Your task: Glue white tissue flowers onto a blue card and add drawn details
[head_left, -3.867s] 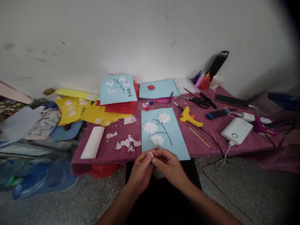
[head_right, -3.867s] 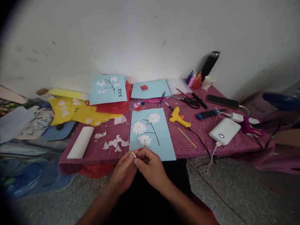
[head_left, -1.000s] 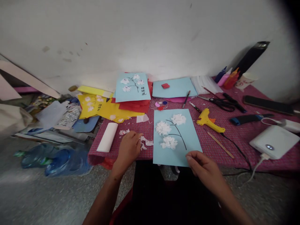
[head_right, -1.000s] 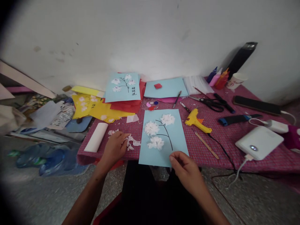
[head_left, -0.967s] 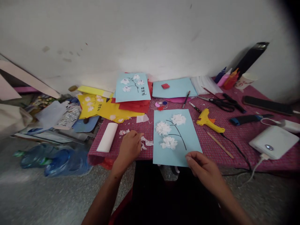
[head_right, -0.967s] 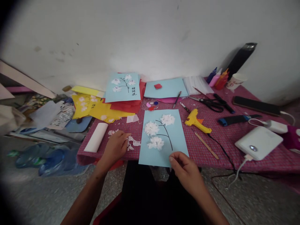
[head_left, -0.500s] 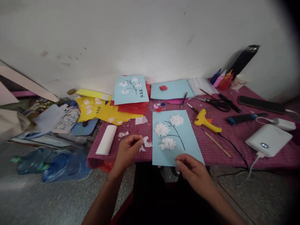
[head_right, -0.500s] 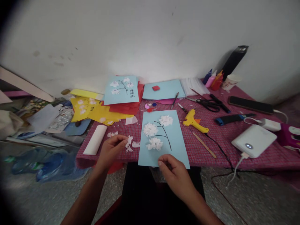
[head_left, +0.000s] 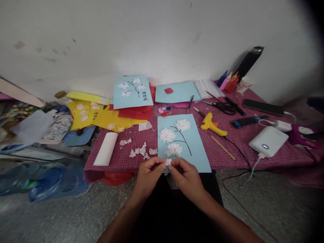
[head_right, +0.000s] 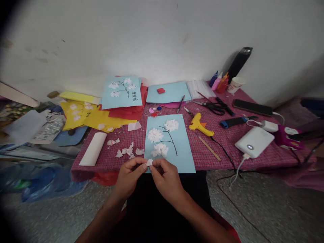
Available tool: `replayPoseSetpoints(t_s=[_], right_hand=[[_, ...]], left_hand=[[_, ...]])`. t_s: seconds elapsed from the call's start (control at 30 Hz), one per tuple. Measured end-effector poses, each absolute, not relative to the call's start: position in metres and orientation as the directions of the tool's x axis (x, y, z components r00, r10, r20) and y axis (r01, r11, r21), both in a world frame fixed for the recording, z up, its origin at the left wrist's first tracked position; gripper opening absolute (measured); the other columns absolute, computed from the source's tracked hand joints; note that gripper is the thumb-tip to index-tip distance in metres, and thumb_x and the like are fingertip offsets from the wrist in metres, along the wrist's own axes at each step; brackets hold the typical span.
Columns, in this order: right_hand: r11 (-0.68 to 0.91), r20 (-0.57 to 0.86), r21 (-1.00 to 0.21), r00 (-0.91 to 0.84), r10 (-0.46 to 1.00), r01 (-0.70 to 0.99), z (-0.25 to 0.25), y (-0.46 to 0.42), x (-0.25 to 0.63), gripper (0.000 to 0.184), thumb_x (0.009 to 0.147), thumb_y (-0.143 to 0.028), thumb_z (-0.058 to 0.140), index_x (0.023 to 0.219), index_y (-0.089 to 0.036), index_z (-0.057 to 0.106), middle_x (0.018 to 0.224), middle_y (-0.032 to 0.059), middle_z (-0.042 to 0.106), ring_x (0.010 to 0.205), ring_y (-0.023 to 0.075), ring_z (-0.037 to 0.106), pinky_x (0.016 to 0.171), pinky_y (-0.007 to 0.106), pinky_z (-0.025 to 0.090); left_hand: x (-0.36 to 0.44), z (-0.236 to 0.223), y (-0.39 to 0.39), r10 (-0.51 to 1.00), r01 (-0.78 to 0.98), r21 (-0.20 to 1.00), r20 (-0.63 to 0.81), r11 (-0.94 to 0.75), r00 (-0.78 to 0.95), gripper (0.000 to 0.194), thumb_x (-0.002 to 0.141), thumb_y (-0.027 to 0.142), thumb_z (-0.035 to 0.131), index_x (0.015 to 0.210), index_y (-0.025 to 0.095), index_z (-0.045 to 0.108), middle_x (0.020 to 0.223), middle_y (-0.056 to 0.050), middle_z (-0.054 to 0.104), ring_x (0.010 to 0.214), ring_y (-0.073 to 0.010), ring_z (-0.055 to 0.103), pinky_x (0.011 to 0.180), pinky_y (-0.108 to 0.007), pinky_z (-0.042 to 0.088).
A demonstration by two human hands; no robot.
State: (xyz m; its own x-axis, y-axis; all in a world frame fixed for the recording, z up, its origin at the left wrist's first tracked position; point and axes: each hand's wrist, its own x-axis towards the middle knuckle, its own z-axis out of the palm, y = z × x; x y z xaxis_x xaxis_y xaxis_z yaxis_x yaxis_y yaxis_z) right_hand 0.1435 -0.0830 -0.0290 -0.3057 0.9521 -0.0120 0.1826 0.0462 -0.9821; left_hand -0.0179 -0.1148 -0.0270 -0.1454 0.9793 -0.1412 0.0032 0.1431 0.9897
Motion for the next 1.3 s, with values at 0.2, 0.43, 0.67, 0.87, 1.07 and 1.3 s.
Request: replayPoseSetpoints(t_s=[0.2, 0.43, 0.67, 0.87, 1.07, 1.3], right_hand=[[-0.009, -0.1, -0.977, -0.426, 0.899, 0.211, -0.029, -0.08, 0.153, 0.011, 0.087, -0.029, 0.06, 0.081, -0.02, 0.063, 0.074, -0.0001, 0.063, 0.069, 0.0146, 0.056, 0.064, 0.026, 0.046], [-0.07, -0.254, -0.946, -0.593, 0.764, 0.316, -0.028, -0.073, 0.167, 0.011, 0.084, -0.025, 0.06, 0.075, -0.019, 0.064, 0.066, -0.003, 0.058, 0.059, 0.0109, 0.05, 0.051, 0.02, 0.038], [-0.194, -0.361, -0.926, -0.606, 0.709, 0.325, -0.029, -0.071, 0.168, 0.013, 0.085, -0.03, 0.06, 0.079, -0.019, 0.065, 0.061, -0.0046, 0.055, 0.049, 0.009, 0.046, 0.043, 0.019, 0.032], [-0.05, -0.191, -0.954, -0.472, 0.861, 0.295, -0.026, -0.064, 0.184, 0.012, 0.087, -0.032, 0.062, 0.089, -0.021, 0.066, 0.074, -0.0016, 0.062, 0.067, 0.0139, 0.056, 0.061, 0.025, 0.044], [-0.001, -0.102, -0.933, -0.265, 0.959, 0.359, -0.031, -0.046, 0.212, 0.019, 0.087, -0.039, 0.061, 0.083, -0.02, 0.064, 0.073, 0.0002, 0.061, 0.066, 0.0157, 0.055, 0.059, 0.026, 0.042], [-0.027, -0.12, -0.936, -0.247, 0.962, 0.35, -0.041, -0.038, 0.217, 0.021, 0.088, -0.04, 0.059, 0.083, -0.02, 0.063, 0.07, -0.0008, 0.058, 0.061, 0.0141, 0.049, 0.054, 0.026, 0.037]], left_hand=[[-0.027, -0.009, -0.116, 0.991, 0.397, 0.913, 0.047, -0.094, 0.126, 0.057, 0.078, 0.009, 0.064, 0.132, 0.029, 0.058, 0.125, -0.007, 0.062, 0.098, -0.0186, 0.06, 0.09, -0.034, 0.05], [-0.031, -0.006, -0.117, 0.936, 0.506, 0.826, 0.067, -0.247, 0.347, 0.018, 0.089, 0.013, 0.058, 0.101, 0.023, 0.069, 0.09, -0.003, 0.067, 0.086, -0.0167, 0.061, 0.079, -0.029, 0.047], [-0.028, -0.014, -0.12, 0.95, 0.526, 0.814, 0.098, -0.248, 0.297, 0.014, 0.093, 0.019, 0.056, 0.092, 0.022, 0.07, 0.084, -0.003, 0.069, 0.08, -0.0159, 0.062, 0.075, -0.029, 0.048], [-0.019, -0.034, -0.108, 0.969, 0.707, 0.663, 0.175, -0.247, 0.174, 0.018, 0.097, 0.021, 0.051, 0.094, 0.021, 0.069, 0.089, -0.006, 0.068, 0.085, -0.018, 0.063, 0.078, -0.031, 0.049], [-0.005, -0.046, -0.094, 0.957, 0.863, 0.428, 0.219, -0.268, 0.188, 0.019, 0.097, 0.022, 0.05, 0.1, 0.021, 0.068, 0.094, -0.006, 0.069, 0.088, -0.0209, 0.064, 0.081, -0.034, 0.05], [-0.005, -0.048, -0.081, 0.961, 0.88, 0.424, 0.253, -0.215, 0.113, 0.016, 0.096, 0.021, 0.053, 0.098, 0.02, 0.069, 0.095, -0.006, 0.071, 0.089, -0.0206, 0.065, 0.083, -0.034, 0.05]])
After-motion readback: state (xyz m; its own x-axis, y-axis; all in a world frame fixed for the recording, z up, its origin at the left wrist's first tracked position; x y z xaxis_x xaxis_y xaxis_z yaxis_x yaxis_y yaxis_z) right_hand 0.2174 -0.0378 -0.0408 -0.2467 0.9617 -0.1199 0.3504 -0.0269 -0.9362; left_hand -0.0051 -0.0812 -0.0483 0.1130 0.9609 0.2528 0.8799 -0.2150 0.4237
